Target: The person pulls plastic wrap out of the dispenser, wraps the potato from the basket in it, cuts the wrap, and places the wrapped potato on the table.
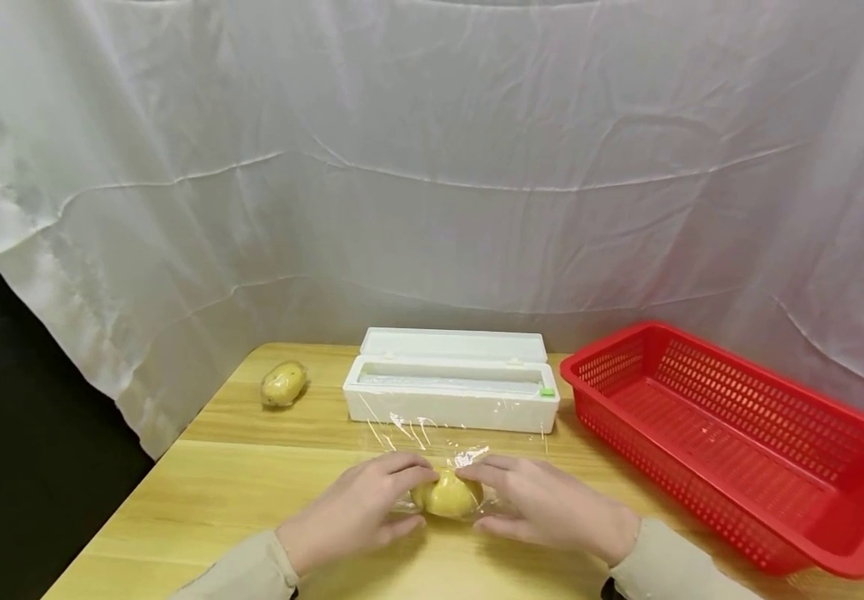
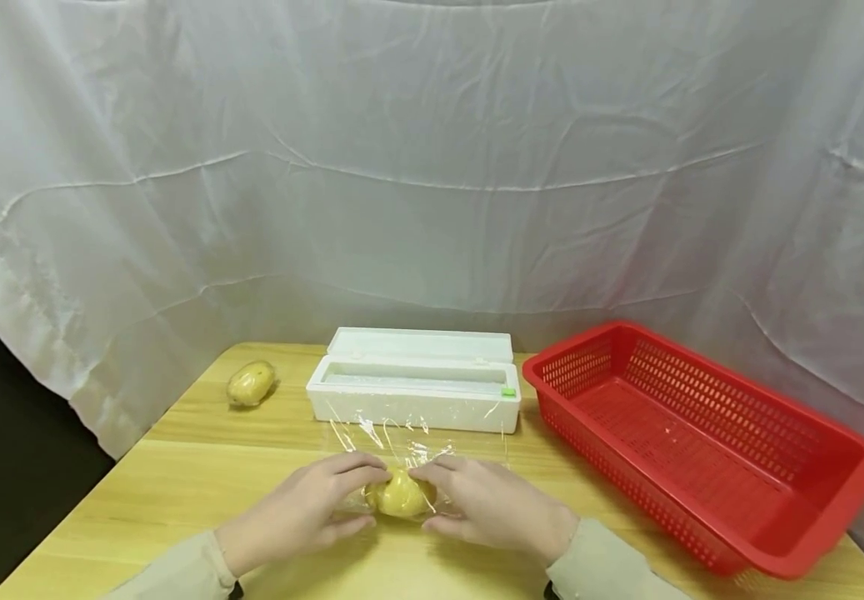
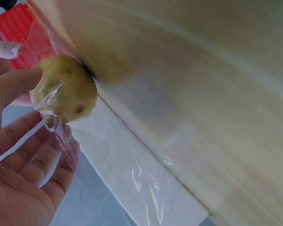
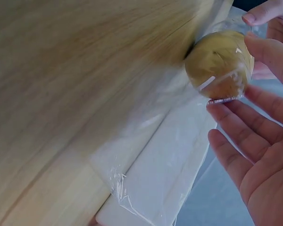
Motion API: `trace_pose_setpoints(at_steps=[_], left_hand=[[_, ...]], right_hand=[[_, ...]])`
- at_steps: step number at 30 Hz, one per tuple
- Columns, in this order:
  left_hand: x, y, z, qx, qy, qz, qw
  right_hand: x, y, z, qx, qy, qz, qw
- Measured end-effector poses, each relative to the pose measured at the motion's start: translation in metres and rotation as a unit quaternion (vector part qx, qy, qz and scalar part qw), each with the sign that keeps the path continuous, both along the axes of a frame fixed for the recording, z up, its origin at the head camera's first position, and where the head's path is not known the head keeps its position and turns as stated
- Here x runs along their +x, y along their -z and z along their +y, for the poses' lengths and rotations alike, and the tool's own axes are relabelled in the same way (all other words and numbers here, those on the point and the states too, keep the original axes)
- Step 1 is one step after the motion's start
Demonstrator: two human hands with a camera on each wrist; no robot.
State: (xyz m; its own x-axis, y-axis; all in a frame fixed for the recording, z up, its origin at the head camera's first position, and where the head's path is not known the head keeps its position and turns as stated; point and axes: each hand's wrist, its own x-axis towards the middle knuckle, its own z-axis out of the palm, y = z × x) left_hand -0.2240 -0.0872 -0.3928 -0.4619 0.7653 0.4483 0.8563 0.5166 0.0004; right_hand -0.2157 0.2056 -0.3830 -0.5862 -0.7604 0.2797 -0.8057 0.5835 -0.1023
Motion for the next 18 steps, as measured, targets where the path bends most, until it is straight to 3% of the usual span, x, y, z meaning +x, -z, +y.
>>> trace_pose_setpoints(at_steps=[9, 18], left_hand=[[-0.011, 0.003, 0.002, 0.017, -0.027, -0.073, 0.9969], [-0.029, 0.005, 0.004, 0.026, -0.052, -0.149, 0.9871]], right_hand=[[-0.006, 0.0, -0.005, -0.01, 0.031, -0.018, 0.999], [-0.026, 0.002, -0.011, -0.044, 0.041, -0.07, 0.996]])
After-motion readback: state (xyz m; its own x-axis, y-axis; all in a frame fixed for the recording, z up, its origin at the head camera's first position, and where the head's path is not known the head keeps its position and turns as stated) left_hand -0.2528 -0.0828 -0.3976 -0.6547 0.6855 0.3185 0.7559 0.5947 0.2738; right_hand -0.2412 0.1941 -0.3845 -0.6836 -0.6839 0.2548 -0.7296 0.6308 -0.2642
